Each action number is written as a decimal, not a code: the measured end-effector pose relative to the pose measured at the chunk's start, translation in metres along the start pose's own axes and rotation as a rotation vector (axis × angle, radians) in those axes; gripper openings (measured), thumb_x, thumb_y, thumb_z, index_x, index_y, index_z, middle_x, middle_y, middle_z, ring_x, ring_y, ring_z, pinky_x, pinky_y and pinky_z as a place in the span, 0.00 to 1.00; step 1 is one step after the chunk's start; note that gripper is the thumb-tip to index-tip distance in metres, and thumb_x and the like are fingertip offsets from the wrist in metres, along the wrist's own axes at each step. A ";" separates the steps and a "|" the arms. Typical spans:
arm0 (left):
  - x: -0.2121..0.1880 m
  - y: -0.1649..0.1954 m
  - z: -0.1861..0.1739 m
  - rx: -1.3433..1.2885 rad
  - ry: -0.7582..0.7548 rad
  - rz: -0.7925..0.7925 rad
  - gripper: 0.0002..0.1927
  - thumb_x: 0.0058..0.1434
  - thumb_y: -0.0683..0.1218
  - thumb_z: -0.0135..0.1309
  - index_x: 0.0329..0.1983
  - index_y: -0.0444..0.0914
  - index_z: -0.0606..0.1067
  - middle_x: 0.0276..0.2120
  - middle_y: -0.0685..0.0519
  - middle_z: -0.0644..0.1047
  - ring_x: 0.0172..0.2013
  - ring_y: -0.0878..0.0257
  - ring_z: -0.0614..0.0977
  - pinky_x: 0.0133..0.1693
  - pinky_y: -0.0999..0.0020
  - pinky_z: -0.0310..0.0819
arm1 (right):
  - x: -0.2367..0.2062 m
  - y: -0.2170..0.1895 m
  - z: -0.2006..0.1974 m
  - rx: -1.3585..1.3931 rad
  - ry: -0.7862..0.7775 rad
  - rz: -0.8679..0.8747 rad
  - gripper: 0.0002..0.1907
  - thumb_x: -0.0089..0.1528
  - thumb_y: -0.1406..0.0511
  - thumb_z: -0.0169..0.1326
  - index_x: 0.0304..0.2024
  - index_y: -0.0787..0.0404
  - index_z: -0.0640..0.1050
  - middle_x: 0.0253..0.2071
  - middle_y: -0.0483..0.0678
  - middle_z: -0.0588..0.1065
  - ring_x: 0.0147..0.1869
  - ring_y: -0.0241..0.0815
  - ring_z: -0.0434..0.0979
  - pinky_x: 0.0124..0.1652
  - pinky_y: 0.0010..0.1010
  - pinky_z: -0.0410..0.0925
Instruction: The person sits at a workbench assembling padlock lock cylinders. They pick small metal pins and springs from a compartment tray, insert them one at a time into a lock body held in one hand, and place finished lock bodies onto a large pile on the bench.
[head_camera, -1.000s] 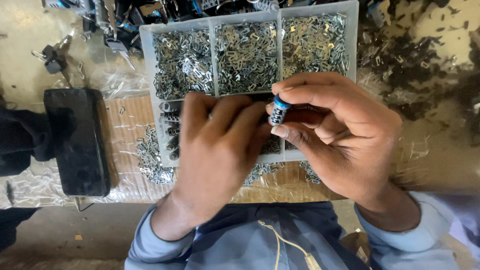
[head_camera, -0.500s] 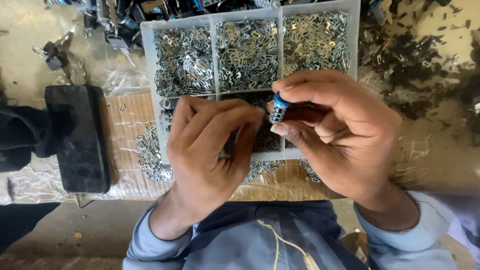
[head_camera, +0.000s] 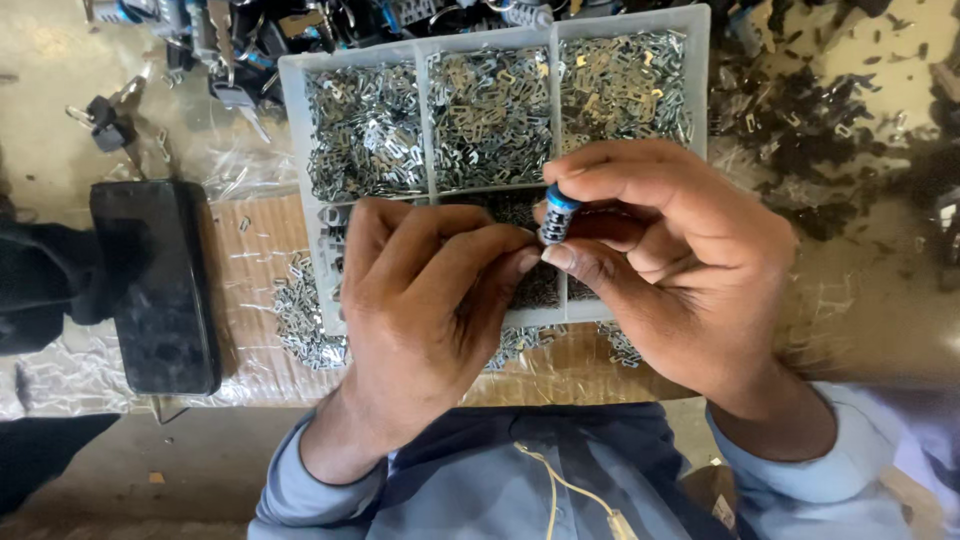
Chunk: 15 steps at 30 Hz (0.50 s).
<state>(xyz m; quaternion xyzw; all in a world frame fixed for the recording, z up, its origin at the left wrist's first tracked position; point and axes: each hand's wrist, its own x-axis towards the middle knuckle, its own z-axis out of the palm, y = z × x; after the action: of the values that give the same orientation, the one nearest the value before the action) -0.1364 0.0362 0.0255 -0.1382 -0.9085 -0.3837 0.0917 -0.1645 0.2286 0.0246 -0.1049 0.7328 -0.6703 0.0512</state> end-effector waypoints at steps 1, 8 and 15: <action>0.001 0.001 0.000 -0.021 -0.003 -0.012 0.10 0.61 0.37 0.66 0.45 0.39 0.80 0.42 0.53 0.80 0.40 0.55 0.73 0.44 0.62 0.69 | -0.001 -0.001 0.000 -0.024 0.000 -0.001 0.16 0.60 0.79 0.60 0.51 0.74 0.74 0.56 0.61 0.74 0.54 0.41 0.82 0.49 0.23 0.80; 0.008 -0.001 0.006 0.258 -0.214 0.085 0.09 0.55 0.41 0.68 0.38 0.38 0.81 0.32 0.52 0.78 0.37 0.51 0.74 0.40 0.55 0.69 | -0.002 -0.003 0.000 -0.089 -0.001 -0.010 0.17 0.60 0.79 0.62 0.50 0.74 0.75 0.56 0.61 0.75 0.49 0.38 0.81 0.47 0.22 0.80; -0.002 -0.005 0.005 0.001 -0.021 0.015 0.10 0.62 0.40 0.68 0.44 0.40 0.80 0.40 0.55 0.80 0.39 0.56 0.74 0.42 0.63 0.69 | 0.000 0.002 0.000 0.038 -0.001 -0.018 0.16 0.61 0.79 0.60 0.52 0.75 0.74 0.56 0.61 0.74 0.54 0.41 0.82 0.50 0.24 0.81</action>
<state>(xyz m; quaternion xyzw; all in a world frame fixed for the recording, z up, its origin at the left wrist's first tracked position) -0.1366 0.0358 0.0179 -0.1489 -0.9084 -0.3812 0.0853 -0.1641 0.2286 0.0230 -0.1107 0.7190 -0.6844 0.0475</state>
